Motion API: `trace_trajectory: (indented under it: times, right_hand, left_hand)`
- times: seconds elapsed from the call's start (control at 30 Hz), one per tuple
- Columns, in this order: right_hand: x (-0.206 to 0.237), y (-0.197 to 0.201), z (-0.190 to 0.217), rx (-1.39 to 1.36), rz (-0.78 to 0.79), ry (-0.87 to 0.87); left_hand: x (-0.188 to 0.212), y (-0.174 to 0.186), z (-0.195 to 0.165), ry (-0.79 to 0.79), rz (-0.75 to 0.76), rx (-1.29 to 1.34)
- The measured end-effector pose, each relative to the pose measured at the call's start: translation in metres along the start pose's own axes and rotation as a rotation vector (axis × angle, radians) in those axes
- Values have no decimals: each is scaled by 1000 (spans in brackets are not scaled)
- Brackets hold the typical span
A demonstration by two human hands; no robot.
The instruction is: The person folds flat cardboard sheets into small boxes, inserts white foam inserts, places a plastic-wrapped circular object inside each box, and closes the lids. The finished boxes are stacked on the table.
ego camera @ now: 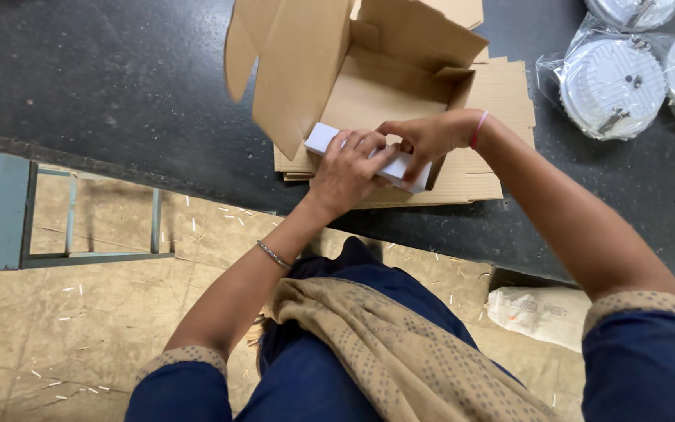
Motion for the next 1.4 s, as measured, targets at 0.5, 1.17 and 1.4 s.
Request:
trace_trajectory:
  times: [0.5,1.17,1.4]
  right_hand:
    - [74,-31,-51,241,-889,496]
    - [30,-107,-39,568,-1001,494]
    - [23,-103,-42,562,-1000,534]
  left_hand:
    - [-2,5,-2,-5,-14,5]
    - [-5,-4,9,-12,97,-64]
    - [7,0,34,2,125,-96]
Point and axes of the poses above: each hand's wrist, its own x-axis away from the middle knuckle, its own y-axis out of the back of the hand, z = x × y, the point moved 2 cm from there along -x, towards the middle knuckle, and after that the axes turned 14 degrees about -x, right-handed, at the moved point
